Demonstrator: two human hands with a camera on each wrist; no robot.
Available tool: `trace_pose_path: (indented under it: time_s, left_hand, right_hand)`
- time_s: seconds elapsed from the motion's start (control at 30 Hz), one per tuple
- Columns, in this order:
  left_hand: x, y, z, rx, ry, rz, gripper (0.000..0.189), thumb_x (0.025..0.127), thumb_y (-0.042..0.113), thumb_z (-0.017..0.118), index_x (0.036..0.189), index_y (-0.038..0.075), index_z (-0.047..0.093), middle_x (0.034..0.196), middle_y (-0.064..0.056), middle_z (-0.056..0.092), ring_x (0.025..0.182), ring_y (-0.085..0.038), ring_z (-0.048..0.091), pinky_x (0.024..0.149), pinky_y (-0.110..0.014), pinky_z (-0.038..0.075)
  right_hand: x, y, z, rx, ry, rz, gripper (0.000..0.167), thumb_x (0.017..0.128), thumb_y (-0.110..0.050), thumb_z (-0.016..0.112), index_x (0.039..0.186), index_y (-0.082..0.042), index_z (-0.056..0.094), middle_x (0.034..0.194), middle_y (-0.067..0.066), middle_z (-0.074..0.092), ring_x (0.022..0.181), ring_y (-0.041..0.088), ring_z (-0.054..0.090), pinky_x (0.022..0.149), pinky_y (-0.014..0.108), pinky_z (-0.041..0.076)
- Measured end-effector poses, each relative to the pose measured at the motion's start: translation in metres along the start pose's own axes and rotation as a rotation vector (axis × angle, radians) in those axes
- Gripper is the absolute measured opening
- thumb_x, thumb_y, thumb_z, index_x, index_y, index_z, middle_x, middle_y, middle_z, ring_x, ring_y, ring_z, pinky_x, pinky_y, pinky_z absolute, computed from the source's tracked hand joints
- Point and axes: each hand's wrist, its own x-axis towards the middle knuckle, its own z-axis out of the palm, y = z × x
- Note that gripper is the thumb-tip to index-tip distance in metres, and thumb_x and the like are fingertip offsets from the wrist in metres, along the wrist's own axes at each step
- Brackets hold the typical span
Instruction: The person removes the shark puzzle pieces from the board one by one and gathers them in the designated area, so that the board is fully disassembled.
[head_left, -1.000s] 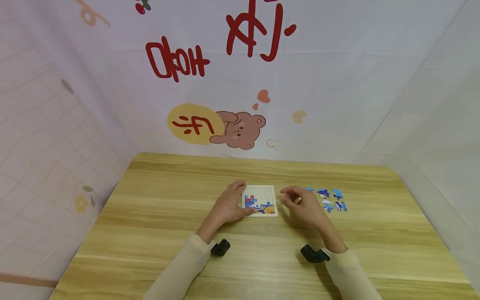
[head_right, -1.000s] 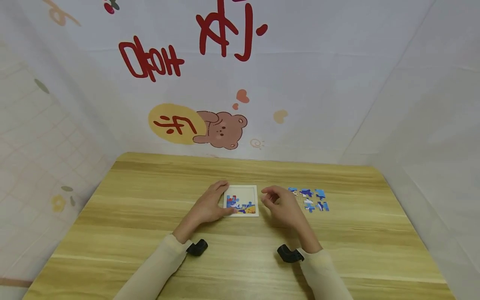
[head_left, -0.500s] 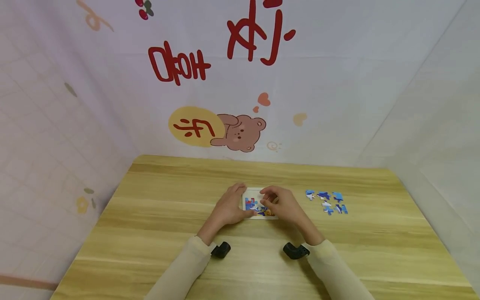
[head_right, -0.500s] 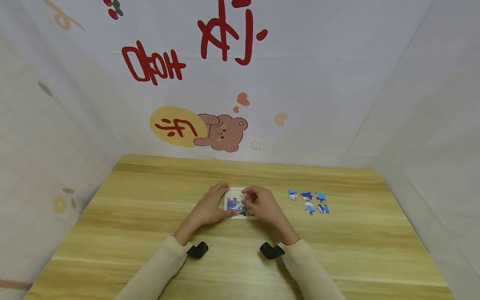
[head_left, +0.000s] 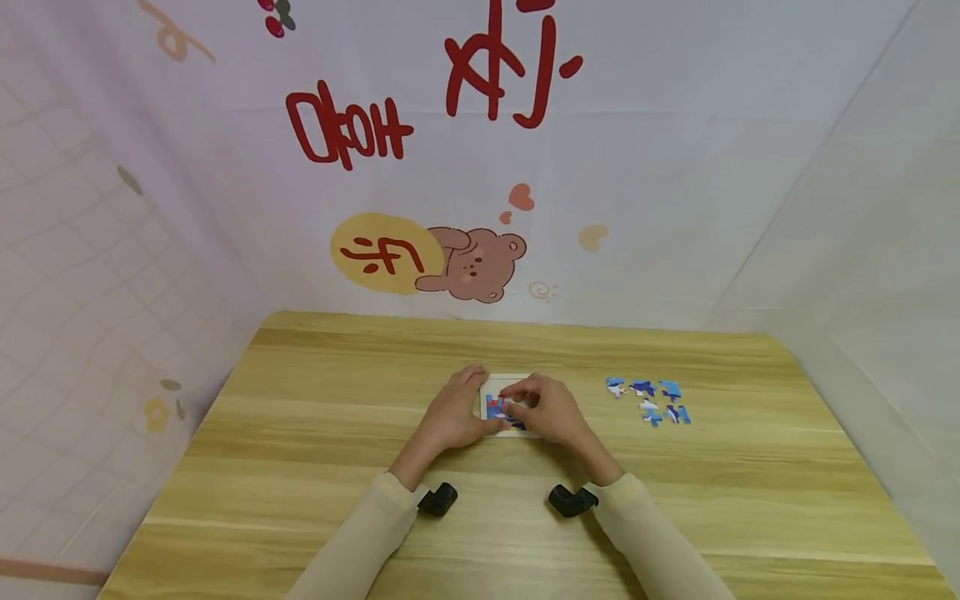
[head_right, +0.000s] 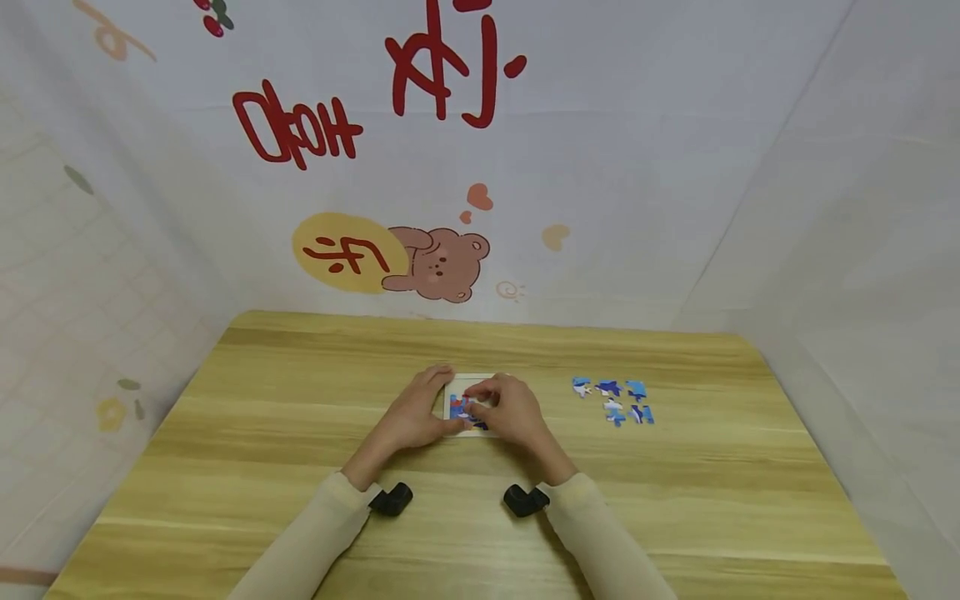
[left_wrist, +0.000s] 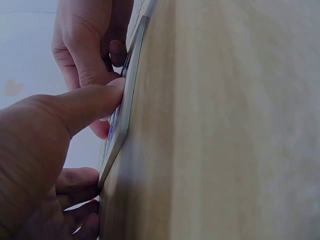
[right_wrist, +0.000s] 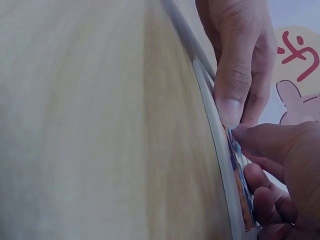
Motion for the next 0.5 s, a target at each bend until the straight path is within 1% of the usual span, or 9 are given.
trace_pose_path:
  time_s: [0.3,0.5]
  left_hand:
    - [0.001,-0.0009,0.0014,0.001,-0.006,0.0,0.09,0.085,0.048,0.081,0.154,0.006,0.043,0.164,-0.008,0.037,0.154,-0.031,0.032,0.123,-0.052,0.033]
    - [0.001,-0.0004,0.0005,-0.008,-0.006,-0.004,0.091,0.084,0.048,0.082,0.155,0.006,0.043,0.164,-0.007,0.036,0.154,-0.031,0.032,0.122,-0.053,0.034]
  right_hand:
    - [0.0004,-0.0051,0.0006,-0.012,-0.025,0.076,0.015,0.087,-0.019,0.082,0.102,-0.02,0.078,0.086,-0.004,0.063,0.072,0.011,0.053,0.064,0.026,0.043]
    - [0.0,-0.0083,0.0023,0.015,0.007,0.087,0.015,0.087,-0.016,0.081,0.099,-0.023,0.074,0.088,-0.006,0.07,0.07,0.01,0.054,0.061,0.025,0.043]
